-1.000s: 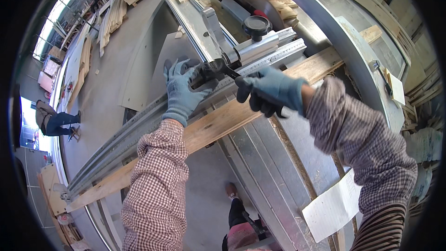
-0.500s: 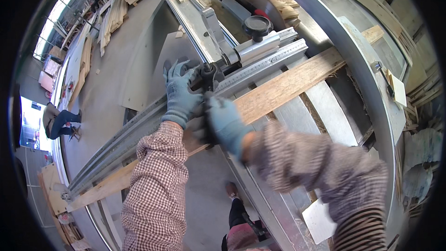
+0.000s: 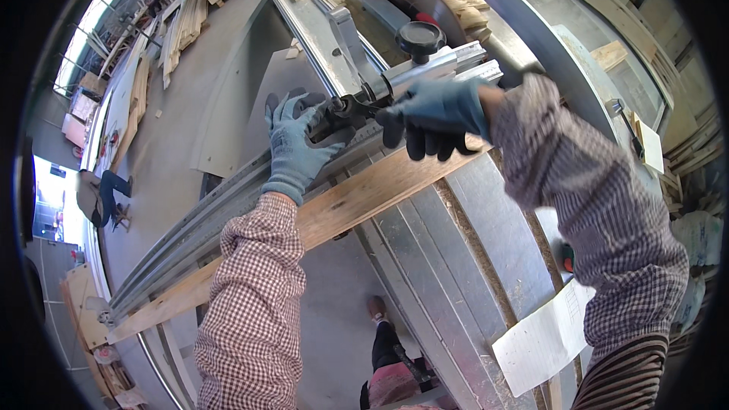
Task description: The person positions a wooden plank on a metal frame and uses a wrench to tighten a bolt on the machinery. The person then continues to adjust the bolt and the frame.
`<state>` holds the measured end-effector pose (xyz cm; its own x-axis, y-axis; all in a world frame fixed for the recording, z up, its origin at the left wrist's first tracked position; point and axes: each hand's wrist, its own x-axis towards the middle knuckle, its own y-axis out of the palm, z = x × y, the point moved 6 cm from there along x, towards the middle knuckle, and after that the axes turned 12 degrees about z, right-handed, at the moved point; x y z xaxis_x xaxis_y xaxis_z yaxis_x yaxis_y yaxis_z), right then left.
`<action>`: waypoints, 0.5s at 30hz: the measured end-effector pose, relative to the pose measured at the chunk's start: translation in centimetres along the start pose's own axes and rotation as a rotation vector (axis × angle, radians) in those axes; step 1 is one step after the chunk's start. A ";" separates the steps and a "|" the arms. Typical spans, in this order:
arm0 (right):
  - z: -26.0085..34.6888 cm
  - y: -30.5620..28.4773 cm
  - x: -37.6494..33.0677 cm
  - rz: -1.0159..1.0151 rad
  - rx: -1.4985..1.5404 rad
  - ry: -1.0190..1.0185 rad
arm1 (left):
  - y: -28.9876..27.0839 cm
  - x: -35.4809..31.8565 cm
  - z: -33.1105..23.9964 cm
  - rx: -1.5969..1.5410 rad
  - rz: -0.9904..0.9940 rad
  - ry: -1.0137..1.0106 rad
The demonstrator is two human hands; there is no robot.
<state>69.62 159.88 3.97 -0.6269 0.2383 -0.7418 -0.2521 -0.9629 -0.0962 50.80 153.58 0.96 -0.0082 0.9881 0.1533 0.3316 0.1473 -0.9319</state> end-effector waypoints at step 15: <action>0.5 12.5 6.8 -0.100 1.035 -0.566 | 0.7 0.1 1.1 -0.028 -0.043 0.041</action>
<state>61.80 149.56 -1.96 -0.7422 0.5793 -0.3370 -0.6322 -0.4384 0.6389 49.98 153.81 -0.08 0.0152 0.9783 0.2065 0.3584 0.1874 -0.9146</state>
